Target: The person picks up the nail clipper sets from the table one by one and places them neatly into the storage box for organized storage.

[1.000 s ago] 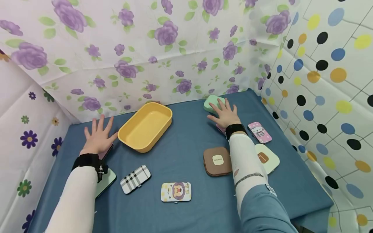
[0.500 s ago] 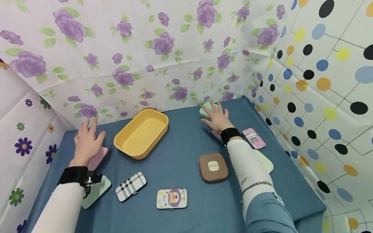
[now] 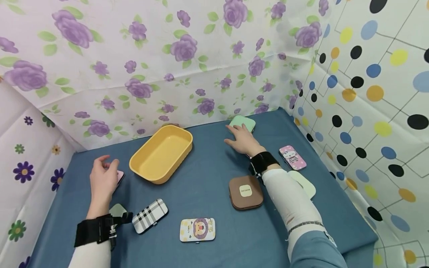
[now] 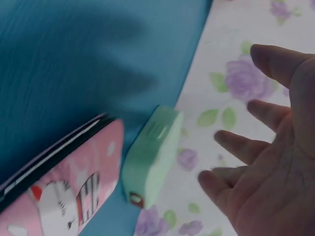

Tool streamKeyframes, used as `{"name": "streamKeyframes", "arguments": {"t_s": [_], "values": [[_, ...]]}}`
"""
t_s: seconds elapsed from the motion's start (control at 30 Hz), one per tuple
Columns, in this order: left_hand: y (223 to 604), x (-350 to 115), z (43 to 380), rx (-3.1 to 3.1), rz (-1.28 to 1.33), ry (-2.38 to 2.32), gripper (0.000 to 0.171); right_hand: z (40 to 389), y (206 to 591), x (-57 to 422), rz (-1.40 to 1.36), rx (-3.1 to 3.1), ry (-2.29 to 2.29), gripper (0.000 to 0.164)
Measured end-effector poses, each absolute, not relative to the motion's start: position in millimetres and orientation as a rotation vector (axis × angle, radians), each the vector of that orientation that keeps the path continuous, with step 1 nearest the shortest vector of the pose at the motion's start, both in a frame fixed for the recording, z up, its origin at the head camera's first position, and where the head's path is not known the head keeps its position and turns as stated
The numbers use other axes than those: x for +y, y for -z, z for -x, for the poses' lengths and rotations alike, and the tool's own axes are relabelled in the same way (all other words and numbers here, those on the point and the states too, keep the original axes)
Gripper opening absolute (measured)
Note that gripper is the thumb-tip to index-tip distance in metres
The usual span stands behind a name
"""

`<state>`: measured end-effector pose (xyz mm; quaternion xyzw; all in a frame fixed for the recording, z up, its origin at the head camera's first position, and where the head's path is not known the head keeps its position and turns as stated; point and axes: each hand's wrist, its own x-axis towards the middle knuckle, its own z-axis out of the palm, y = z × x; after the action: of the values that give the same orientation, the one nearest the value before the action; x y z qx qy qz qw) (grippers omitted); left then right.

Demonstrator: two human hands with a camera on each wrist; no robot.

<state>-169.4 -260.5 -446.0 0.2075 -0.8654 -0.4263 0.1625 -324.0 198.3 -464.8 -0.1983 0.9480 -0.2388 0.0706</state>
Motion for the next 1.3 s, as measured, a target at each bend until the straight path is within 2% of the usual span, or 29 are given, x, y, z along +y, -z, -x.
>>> {"name": "streamKeyframes", "arguments": {"t_s": [0.1,0.37,0.57,0.8,1.3], "values": [[445.7,-254.8,162.6,-2.479,-0.64,1.226,0.058,317.9,462.1,194.8,0.625,2.82,0.787,0.067],[462.3,-243.7,152.9,-2.554,-0.694,1.138,0.061,299.7,457.6,185.9,0.585,2.77,0.992,0.073],[471.0,-237.0,152.7,-2.615,-0.735,1.028,0.06,287.3,463.2,173.1,0.589,2.766,1.124,0.068],[470.3,-228.9,156.5,-2.726,-0.655,1.006,0.063,278.1,466.8,162.8,0.548,2.747,1.211,0.066],[482.0,-212.6,159.0,-2.821,-0.584,1.112,0.058,263.9,478.1,164.3,0.437,2.745,1.313,0.06]]}}
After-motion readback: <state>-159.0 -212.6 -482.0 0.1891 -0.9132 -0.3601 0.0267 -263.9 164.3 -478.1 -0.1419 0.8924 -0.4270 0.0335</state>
